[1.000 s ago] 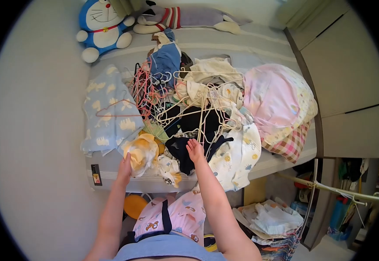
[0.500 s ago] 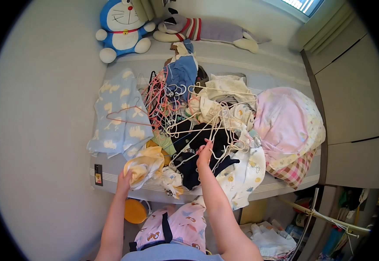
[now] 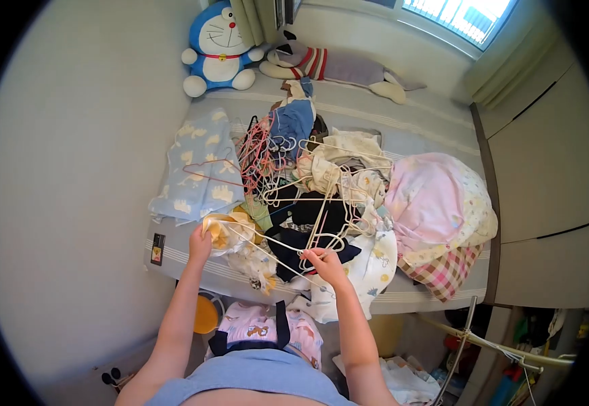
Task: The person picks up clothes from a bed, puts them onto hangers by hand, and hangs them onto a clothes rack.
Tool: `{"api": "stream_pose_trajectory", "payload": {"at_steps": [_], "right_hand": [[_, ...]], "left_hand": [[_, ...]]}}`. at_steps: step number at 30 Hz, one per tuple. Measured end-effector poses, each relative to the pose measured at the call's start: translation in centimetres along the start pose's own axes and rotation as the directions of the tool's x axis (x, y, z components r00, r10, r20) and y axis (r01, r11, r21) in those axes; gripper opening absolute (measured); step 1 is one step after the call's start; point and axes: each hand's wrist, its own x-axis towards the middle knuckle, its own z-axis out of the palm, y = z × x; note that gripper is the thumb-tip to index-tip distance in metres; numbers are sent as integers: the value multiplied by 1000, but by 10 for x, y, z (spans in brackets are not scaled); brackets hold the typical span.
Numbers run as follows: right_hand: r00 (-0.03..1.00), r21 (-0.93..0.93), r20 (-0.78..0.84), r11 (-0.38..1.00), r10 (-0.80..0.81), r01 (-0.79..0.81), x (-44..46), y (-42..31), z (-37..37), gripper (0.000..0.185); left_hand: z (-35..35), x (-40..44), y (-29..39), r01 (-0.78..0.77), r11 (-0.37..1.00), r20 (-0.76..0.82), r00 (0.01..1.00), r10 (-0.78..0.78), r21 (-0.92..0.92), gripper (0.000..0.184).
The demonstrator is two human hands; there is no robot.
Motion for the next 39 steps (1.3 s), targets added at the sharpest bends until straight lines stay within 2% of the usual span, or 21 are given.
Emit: {"api": "stream_pose_trajectory", "payload": {"at_steps": [3, 5, 7, 10, 12, 14, 16, 17, 20, 21, 24, 25, 26, 28, 29, 30, 32, 33, 36, 37, 39], "right_hand": [[997, -78, 31, 994, -77, 79, -12, -11, -5, 26], [990, -125, 51, 983, -129, 134, -16, -16, -7, 26], [993, -158, 56, 982, -99, 107, -18, -25, -7, 26], [994, -244, 62, 964, -89, 102, -23, -43, -3, 25], [955, -125, 21, 947, -296, 296, -16, -26, 9, 24], [958, 8, 3, 958, -287, 287, -20, -26, 12, 22], [970, 23, -25, 969, -244, 244, -24, -21, 5, 24], [974, -28, -73, 977, -212, 211, -28, -18, -1, 26], [821, -283, -339, 882, -459, 377, -33, -9, -19, 39], [803, -254, -381, 887, -458, 386, -42, -24, -25, 43], [772, -269, -402, 869, -492, 414, -61, -40, -39, 42], [765, -239, -412, 869, -495, 434, -60, -36, -41, 41], [746, -155, -447, 864, -494, 479, -60, -36, -36, 39], [725, -237, -405, 830, -557, 505, -58, -29, -27, 38], [707, -360, -401, 810, -582, 463, -58, -26, -29, 38], [759, -181, -439, 875, -480, 449, -68, -33, -27, 27], [422, -352, -587, 687, -691, 635, -71, -39, -27, 19], [417, -425, -577, 694, -702, 581, -82, -30, -32, 19], [663, -272, -546, 857, -512, 438, -98, 17, -17, 11], [656, -355, -493, 821, -571, 448, -98, 25, -5, 15], [721, -443, -356, 787, -594, 430, -98, 40, 24, 31]], "left_hand": [[10, -14, 35, -149, 980, 56, 988, 142, 132, 25], [20, -29, 70, -177, 971, 30, 984, 175, 162, 26], [34, -44, 100, -229, 942, 13, 972, 233, 246, 29], [58, -77, 149, -350, 915, 160, 933, 322, 200, 24], [81, -103, 172, -456, 876, 213, 882, 421, 158, 21], [95, -117, 188, -441, 892, 132, 894, 427, 102, 26], [89, -118, 204, -482, 852, 221, 871, 439, 207, 26], [84, -119, 212, -502, 827, 268, 858, 438, 255, 26], [66, -121, 238, -601, 722, 315, 798, 514, 343, 25], [59, -118, 245, -697, 579, 325, 714, 621, 424, 21], [51, -111, 258, -852, 391, 494, 521, 696, 348, 16], [59, -112, 260, -891, 373, 420, 452, 787, 258, 11], [68, -116, 259, -866, 440, 424, 501, 755, 239, 10], [88, -125, 254, -799, 566, 442, 590, 675, 203, 9], [93, -124, 251, -777, 599, 427, 616, 661, 193, 11], [96, -123, 249, -744, 642, 394, 655, 645, 185, 13], [97, -122, 245, -666, 727, 332, 731, 596, 163, 16], [93, -121, 245, -629, 757, 347, 760, 550, 177, 22], [84, -123, 248, -553, 818, 284, 818, 500, 155, 24], [83, -122, 242, -552, 825, 256, 821, 511, 124, 25], [79, -120, 236, -500, 862, 261, 846, 465, 83, 25]]}}
